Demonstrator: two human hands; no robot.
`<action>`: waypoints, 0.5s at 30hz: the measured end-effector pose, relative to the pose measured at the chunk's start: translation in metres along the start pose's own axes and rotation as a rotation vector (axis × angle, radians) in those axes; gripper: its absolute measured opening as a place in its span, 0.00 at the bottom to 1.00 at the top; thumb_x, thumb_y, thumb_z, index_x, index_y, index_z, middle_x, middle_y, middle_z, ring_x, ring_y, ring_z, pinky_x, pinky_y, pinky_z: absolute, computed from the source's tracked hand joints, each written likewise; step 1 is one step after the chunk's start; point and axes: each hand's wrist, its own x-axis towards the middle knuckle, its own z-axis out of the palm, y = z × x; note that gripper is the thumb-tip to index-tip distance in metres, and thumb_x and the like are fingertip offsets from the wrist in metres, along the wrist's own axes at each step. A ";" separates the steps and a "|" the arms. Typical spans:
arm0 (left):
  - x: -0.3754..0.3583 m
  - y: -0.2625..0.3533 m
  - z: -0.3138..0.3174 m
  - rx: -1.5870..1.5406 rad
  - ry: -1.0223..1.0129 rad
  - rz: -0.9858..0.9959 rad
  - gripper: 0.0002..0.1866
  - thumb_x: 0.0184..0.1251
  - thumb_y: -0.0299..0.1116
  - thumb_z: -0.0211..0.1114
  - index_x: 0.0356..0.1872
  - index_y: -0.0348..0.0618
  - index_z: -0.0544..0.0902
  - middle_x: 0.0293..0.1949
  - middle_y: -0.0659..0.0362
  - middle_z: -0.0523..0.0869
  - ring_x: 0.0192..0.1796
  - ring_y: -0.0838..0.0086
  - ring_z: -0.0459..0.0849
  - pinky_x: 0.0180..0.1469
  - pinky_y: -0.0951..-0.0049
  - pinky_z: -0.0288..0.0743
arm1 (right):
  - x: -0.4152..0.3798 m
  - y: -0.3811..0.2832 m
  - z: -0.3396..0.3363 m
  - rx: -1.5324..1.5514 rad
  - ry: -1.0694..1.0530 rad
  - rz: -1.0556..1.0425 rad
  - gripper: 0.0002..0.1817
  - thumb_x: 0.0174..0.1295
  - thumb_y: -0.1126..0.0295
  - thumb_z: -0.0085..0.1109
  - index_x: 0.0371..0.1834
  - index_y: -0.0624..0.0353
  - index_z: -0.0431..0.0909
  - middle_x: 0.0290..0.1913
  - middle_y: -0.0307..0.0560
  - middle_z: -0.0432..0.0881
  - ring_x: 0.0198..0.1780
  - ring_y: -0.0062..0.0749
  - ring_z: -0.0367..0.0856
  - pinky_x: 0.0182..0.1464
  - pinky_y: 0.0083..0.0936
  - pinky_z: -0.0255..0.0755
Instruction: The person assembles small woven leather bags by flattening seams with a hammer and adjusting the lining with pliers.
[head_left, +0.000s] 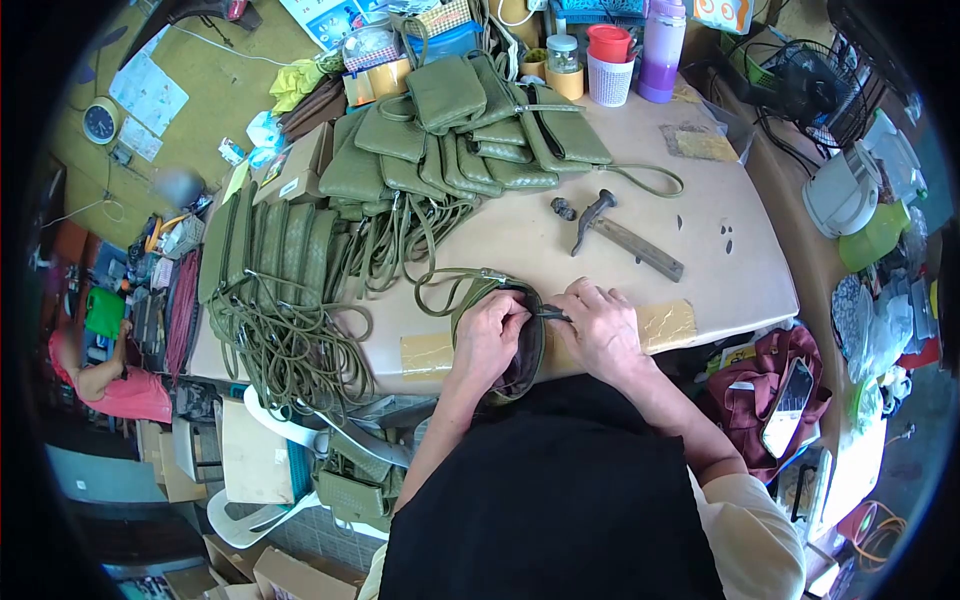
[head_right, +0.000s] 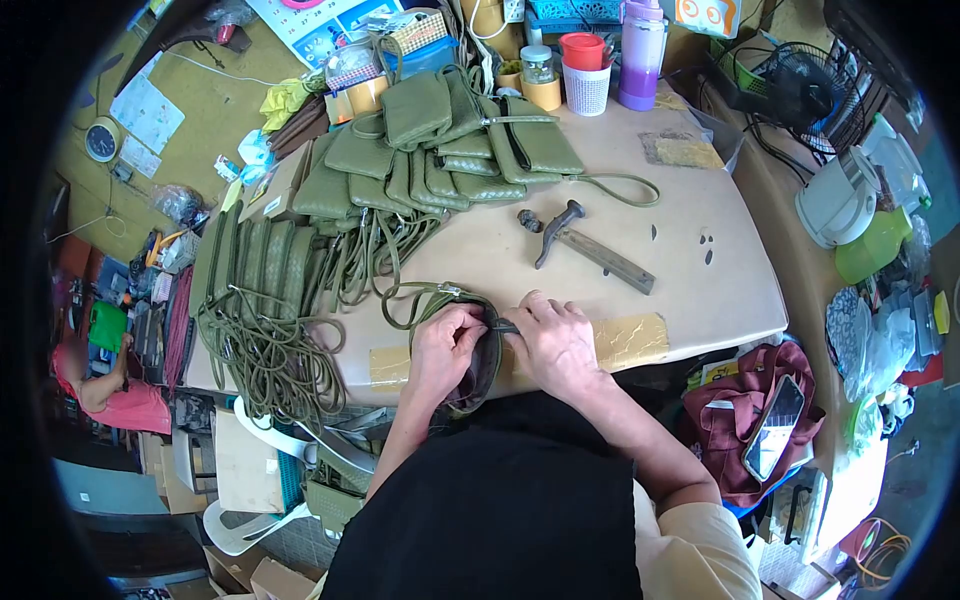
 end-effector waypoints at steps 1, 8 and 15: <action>0.000 0.000 0.000 -0.002 0.011 0.007 0.03 0.56 0.21 0.68 0.31 0.33 0.82 0.40 0.52 0.87 0.39 0.62 0.87 0.43 0.68 0.79 | 0.001 0.000 0.001 0.000 0.000 -0.001 0.13 0.52 0.67 0.68 0.41 0.55 0.81 0.40 0.45 0.78 0.39 0.39 0.82 0.42 0.37 0.74; -0.001 0.001 -0.001 -0.016 0.003 0.019 0.03 0.57 0.20 0.67 0.33 0.33 0.83 0.40 0.52 0.87 0.40 0.63 0.87 0.43 0.70 0.79 | 0.001 0.001 0.010 0.033 -0.065 0.085 0.13 0.52 0.69 0.68 0.40 0.57 0.81 0.38 0.47 0.77 0.35 0.41 0.82 0.39 0.35 0.76; -0.075 0.005 -0.091 -0.097 0.509 -0.195 0.08 0.61 0.19 0.65 0.25 0.36 0.75 0.23 0.63 0.76 0.19 0.85 0.69 0.21 0.81 0.62 | -0.008 0.039 0.002 0.409 0.121 0.319 0.16 0.54 0.69 0.68 0.45 0.65 0.80 0.39 0.53 0.81 0.41 0.47 0.83 0.48 0.36 0.76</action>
